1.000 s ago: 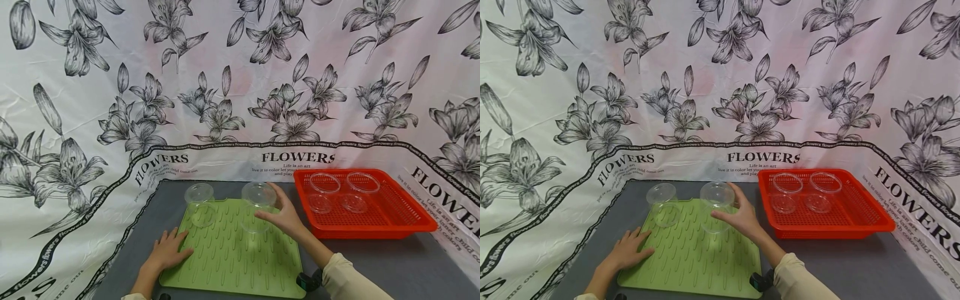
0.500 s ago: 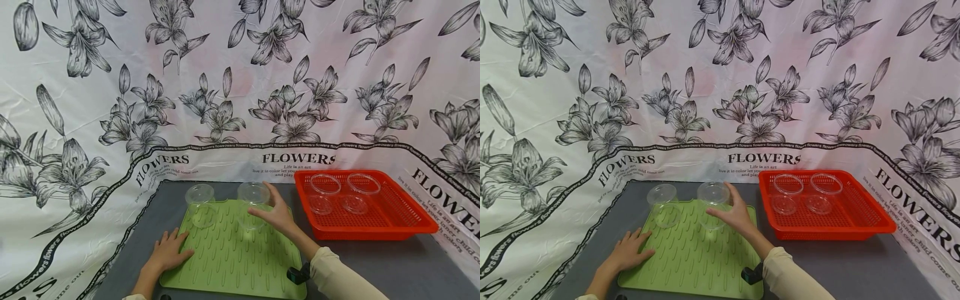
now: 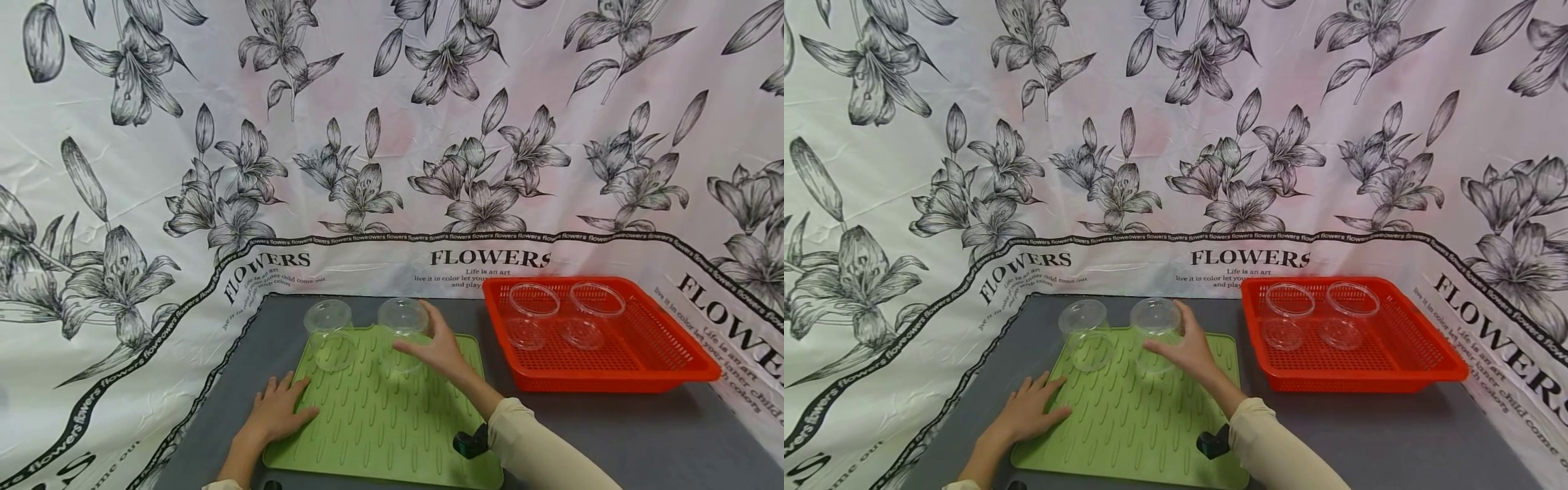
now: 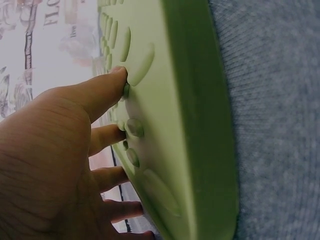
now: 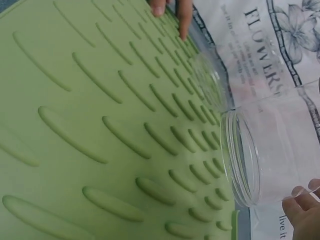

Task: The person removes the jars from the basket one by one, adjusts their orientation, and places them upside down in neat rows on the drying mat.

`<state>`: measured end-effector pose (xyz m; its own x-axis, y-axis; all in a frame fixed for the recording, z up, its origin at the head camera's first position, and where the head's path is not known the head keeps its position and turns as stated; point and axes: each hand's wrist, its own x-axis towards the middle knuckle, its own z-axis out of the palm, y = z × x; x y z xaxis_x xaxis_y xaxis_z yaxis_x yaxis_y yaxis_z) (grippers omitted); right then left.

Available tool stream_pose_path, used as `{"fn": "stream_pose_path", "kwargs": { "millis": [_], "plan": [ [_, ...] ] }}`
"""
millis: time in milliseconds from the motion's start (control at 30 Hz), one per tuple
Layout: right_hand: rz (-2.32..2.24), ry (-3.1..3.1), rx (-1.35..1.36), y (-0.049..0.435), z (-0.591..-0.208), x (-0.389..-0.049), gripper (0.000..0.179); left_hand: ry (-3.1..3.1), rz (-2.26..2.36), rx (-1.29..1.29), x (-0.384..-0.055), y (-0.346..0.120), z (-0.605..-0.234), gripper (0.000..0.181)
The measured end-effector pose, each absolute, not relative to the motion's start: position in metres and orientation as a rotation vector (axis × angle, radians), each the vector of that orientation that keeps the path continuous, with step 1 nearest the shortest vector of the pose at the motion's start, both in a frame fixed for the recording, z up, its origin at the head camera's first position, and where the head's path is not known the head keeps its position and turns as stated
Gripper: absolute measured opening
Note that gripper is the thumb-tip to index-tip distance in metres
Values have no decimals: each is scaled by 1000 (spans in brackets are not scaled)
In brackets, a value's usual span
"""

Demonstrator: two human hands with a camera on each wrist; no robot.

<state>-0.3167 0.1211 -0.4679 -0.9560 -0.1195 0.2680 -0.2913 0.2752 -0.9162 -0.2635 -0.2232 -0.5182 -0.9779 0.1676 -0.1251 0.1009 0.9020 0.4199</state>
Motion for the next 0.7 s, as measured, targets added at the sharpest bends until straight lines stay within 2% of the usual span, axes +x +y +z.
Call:
{"fn": "stream_pose_path", "kwargs": {
  "millis": [700],
  "plan": [
    [1658,-2468,380,97,-483,-329,103,2911,625,211,-265,-225,-520,76]
  ]
}}
